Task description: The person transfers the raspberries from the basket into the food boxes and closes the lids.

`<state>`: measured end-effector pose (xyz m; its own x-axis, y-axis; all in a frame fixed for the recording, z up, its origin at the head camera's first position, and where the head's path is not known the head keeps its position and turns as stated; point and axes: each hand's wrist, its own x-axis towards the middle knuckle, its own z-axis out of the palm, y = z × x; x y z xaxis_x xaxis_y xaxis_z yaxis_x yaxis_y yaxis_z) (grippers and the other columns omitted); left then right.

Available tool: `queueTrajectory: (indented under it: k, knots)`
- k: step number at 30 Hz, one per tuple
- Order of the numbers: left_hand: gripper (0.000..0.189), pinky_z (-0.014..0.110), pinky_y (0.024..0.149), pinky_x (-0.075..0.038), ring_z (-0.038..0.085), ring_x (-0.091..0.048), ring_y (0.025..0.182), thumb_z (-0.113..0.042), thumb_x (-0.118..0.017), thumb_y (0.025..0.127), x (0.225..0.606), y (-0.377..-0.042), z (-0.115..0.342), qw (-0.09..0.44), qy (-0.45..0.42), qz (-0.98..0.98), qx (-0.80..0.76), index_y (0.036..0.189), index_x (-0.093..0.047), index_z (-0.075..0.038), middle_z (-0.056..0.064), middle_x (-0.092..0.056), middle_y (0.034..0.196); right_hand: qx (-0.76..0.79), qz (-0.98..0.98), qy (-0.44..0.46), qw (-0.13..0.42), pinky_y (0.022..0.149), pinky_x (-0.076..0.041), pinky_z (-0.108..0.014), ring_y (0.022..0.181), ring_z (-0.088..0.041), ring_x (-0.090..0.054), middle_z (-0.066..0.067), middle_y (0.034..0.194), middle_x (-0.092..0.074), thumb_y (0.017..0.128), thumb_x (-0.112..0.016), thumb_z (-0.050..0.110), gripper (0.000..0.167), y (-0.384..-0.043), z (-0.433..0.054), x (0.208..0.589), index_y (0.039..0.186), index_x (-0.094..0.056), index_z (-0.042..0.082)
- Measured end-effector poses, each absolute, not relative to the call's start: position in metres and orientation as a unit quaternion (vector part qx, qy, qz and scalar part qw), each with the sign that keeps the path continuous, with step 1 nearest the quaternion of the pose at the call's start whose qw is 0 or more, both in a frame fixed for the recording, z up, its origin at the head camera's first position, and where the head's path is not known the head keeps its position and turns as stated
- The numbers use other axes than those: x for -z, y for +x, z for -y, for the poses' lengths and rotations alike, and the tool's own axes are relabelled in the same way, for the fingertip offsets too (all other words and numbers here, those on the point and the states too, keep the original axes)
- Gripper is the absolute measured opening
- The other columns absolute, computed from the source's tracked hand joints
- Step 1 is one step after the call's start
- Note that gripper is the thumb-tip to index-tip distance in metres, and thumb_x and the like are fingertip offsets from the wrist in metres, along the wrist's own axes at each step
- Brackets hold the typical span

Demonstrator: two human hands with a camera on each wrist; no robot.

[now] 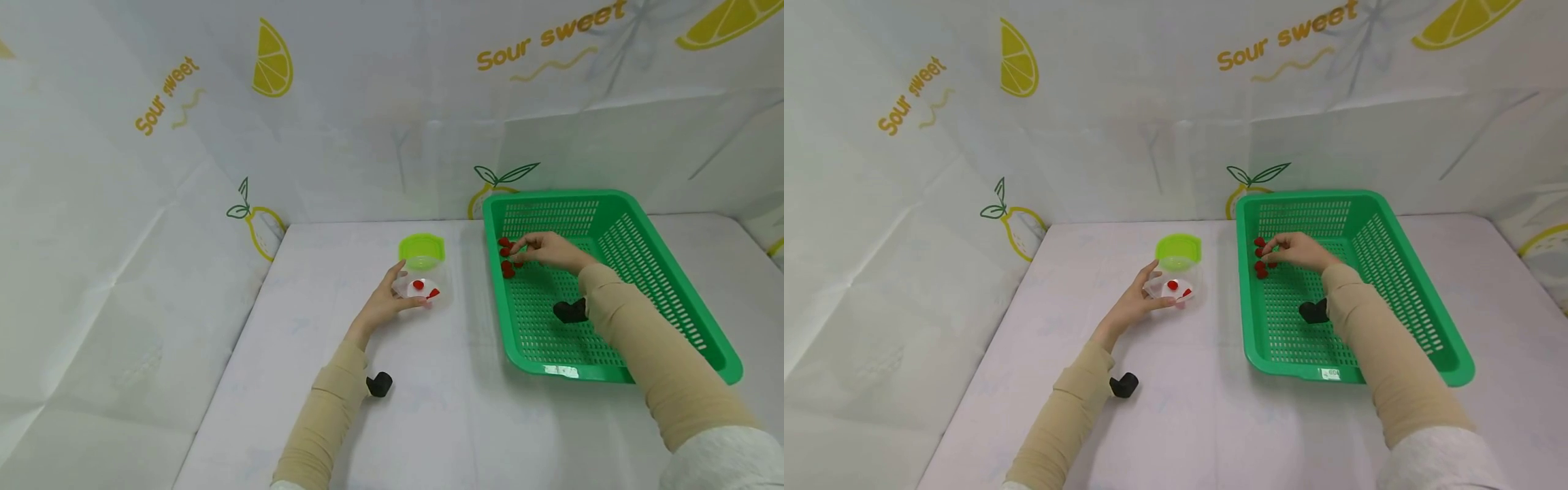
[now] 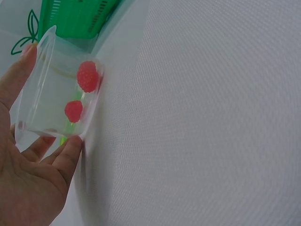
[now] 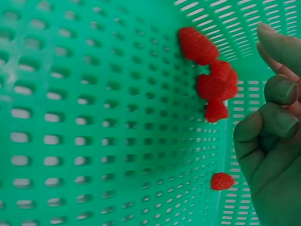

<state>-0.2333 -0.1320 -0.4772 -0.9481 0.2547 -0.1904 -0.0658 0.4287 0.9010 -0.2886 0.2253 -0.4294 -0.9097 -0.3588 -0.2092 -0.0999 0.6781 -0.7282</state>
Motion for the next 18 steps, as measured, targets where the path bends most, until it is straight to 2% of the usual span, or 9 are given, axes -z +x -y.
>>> queueTrajectory:
  k: [4,7,10,13,18]
  knots:
    - [0.098,0.032,0.086,-0.043,0.019,-0.051,0.100,-0.044,-0.080,0.069,0.477,-0.233,0.133,0.151,0.057,-0.831,-0.532,0.145,-0.018,-0.044,-0.010,-0.035,0.146,0.359,-0.905,-0.142,0.177,0.085,-0.044,-0.044,0.104,-0.030,-0.052,-0.015,0.108,-0.061,0.092,-0.057,0.033,0.034,-0.288,-0.225,0.436,0.113,-0.061,0.006]
    - [0.097,0.032,0.087,-0.043,0.019,-0.050,0.102,-0.043,-0.079,0.070,0.477,-0.232,0.134,0.152,0.058,-0.831,-0.532,0.145,-0.017,-0.043,-0.011,-0.034,0.147,0.350,-0.906,-0.153,0.181,0.089,-0.044,-0.048,0.112,-0.034,-0.051,-0.018,0.120,-0.058,0.092,-0.057,0.031,0.034,-0.289,-0.223,0.440,0.114,-0.061,0.005]
    - [0.097,0.032,0.088,-0.043,0.019,-0.048,0.104,-0.041,-0.078,0.072,0.475,-0.233,0.135,0.159,0.056,-0.830,-0.532,0.146,-0.016,-0.042,-0.011,-0.033,0.148,0.342,-0.907,-0.165,0.182,0.088,-0.045,-0.048,0.110,-0.034,-0.052,-0.019,0.120,-0.058,0.092,-0.059,0.028,0.032,-0.291,-0.221,0.443,0.112,-0.062,0.004]
    - [0.096,0.031,0.086,-0.043,0.020,-0.048,0.103,-0.036,-0.077,0.075,0.466,-0.229,0.134,0.165,0.058,-0.828,-0.532,0.148,-0.015,-0.037,-0.006,-0.032,0.149,0.328,-0.910,-0.179,0.180,0.084,-0.047,-0.044,0.103,-0.030,-0.055,-0.018,0.115,-0.060,0.090,-0.060,0.024,0.027,-0.292,-0.220,0.446,0.109,-0.063,0.004]
    - [0.096,0.030,0.085,-0.043,0.019,-0.050,0.101,-0.041,-0.079,0.071,0.475,-0.232,0.133,0.154,0.058,-0.829,-0.535,0.145,-0.018,-0.044,-0.009,-0.035,0.146,0.295,-0.918,-0.197,0.180,0.072,-0.043,-0.034,0.083,-0.020,-0.052,-0.010,0.094,-0.060,0.089,-0.063,0.022,0.021,-0.292,-0.217,0.449,0.103,-0.063,0.005]
